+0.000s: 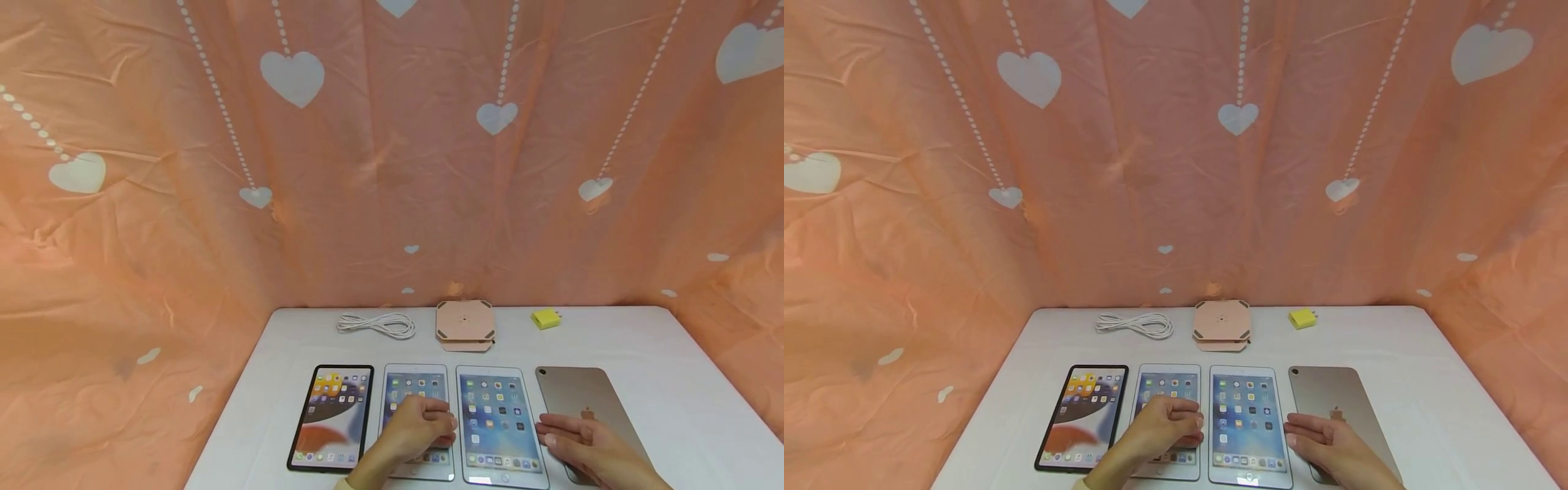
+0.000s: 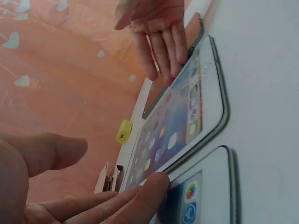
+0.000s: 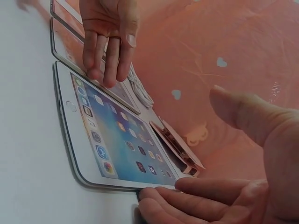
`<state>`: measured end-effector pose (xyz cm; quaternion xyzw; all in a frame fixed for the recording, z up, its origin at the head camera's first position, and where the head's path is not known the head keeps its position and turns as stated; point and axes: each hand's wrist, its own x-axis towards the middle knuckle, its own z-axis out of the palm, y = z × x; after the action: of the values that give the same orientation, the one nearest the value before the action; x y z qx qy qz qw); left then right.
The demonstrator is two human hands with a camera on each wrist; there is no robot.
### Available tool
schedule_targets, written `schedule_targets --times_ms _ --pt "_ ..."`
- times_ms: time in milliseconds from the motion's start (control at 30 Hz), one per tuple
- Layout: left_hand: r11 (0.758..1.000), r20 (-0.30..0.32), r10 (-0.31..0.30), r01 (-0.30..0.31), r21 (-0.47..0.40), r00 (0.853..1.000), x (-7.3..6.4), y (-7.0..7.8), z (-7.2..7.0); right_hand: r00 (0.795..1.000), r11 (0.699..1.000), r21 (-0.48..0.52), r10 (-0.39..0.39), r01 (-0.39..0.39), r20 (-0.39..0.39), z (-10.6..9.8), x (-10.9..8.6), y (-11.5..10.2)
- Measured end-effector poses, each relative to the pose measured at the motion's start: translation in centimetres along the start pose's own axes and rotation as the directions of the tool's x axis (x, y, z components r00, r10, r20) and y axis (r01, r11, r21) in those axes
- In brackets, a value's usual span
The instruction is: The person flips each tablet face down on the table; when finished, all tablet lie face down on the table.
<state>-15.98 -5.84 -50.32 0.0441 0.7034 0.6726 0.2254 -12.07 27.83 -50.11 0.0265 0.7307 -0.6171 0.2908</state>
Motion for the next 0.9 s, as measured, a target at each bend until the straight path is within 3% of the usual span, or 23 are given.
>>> schedule_targets --times_ms 233,467,667,900 --pt "0.999 0.015 -0.046 0.046 0.001 0.999 0.7 0.1 0.1 0.998 0.999 -0.012 0.042 -0.042 -0.037 0.6 0.4 -0.4" --pt "0.991 0.034 -0.107 0.104 0.086 0.994 1.1 1.2 0.2 0.974 0.989 0.080 0.136 -0.123 -0.182 1.5 0.7 -0.6" --pt "0.979 0.028 -0.089 0.082 0.184 0.996 1.7 1.6 0.6 0.982 0.991 0.120 0.079 -0.059 -0.172 1.1 0.7 -0.3" --pt "0.979 0.001 -0.088 0.087 0.183 0.996 1.6 1.8 1.0 0.997 0.975 0.222 -0.016 0.033 -0.078 0.1 0.8 0.3"
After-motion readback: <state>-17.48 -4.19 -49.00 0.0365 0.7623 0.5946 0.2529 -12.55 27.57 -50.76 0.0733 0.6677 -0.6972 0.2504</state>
